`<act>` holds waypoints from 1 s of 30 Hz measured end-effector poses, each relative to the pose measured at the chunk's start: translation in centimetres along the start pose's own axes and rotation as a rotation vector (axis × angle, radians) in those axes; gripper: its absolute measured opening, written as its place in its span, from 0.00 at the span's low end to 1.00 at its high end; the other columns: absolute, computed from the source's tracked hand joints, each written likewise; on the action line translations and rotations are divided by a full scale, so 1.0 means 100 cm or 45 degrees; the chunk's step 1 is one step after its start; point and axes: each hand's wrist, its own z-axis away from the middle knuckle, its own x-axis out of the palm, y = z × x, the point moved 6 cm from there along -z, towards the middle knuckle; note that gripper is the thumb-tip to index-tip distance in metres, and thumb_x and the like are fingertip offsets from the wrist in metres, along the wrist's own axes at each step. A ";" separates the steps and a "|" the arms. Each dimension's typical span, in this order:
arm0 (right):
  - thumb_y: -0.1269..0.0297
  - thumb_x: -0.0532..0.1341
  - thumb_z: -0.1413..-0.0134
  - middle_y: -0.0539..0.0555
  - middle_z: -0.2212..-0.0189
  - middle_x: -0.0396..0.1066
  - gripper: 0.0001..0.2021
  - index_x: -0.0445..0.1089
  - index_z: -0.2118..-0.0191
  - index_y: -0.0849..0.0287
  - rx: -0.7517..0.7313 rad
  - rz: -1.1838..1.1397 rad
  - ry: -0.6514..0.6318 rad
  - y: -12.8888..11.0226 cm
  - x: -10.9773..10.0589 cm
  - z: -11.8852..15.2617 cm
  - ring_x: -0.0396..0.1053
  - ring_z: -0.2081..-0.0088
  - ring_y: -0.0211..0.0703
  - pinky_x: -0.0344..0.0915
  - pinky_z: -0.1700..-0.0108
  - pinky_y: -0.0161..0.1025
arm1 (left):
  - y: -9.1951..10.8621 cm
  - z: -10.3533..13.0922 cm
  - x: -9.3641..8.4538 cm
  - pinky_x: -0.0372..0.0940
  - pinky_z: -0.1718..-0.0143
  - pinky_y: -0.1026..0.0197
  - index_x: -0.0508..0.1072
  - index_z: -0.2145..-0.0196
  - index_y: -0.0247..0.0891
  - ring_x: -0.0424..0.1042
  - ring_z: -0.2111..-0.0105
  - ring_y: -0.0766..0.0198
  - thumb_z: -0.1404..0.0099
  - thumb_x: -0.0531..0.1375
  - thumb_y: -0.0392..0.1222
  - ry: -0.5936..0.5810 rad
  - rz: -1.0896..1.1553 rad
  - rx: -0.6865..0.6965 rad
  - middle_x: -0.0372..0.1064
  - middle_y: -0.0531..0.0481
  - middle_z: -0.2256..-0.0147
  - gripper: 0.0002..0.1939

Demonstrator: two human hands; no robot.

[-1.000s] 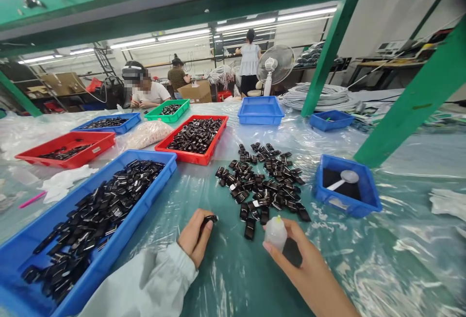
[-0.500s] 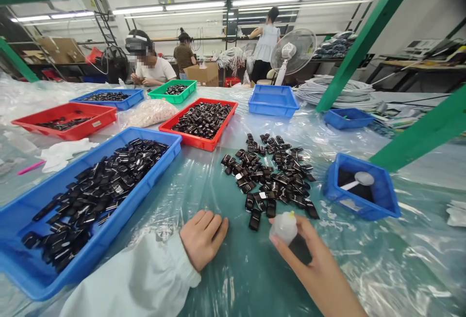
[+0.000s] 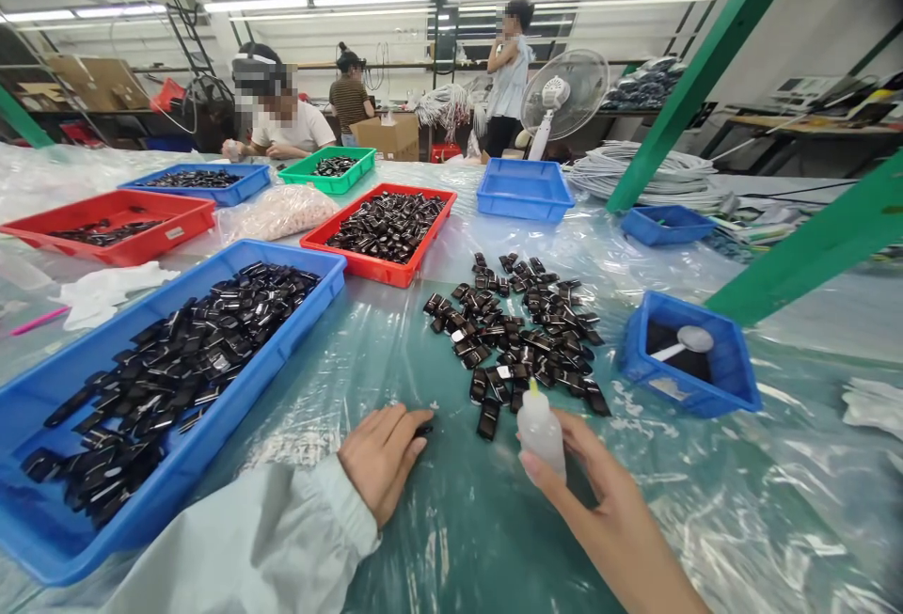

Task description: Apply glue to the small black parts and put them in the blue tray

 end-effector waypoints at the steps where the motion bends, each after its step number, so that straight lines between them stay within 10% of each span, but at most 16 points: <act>1: 0.52 0.58 0.46 0.58 0.55 0.72 0.19 0.64 0.50 0.52 0.014 -0.047 -0.003 -0.002 0.001 0.002 0.71 0.55 0.52 0.72 0.68 0.36 | -0.001 0.000 -0.001 0.68 0.63 0.57 0.67 0.54 0.37 0.71 0.65 0.58 0.27 0.40 0.43 -0.017 0.048 -0.032 0.70 0.45 0.65 0.18; 11: 0.49 0.58 0.47 0.54 0.60 0.74 0.15 0.68 0.56 0.47 -0.036 -0.189 0.029 -0.008 0.002 0.018 0.73 0.64 0.48 0.69 0.71 0.36 | -0.008 -0.005 -0.011 0.63 0.59 0.56 0.65 0.55 0.39 0.67 0.61 0.58 0.29 0.47 0.45 -0.002 0.743 -0.263 0.65 0.44 0.61 0.12; 30: 0.54 0.59 0.46 0.52 0.61 0.75 0.12 0.70 0.55 0.44 -0.112 0.014 -0.174 -0.005 0.002 0.016 0.75 0.64 0.47 0.72 0.71 0.33 | 0.005 -0.003 -0.022 0.61 0.60 0.60 0.64 0.52 0.41 0.66 0.61 0.60 0.29 0.47 0.45 -0.003 0.898 -0.185 0.64 0.45 0.61 0.12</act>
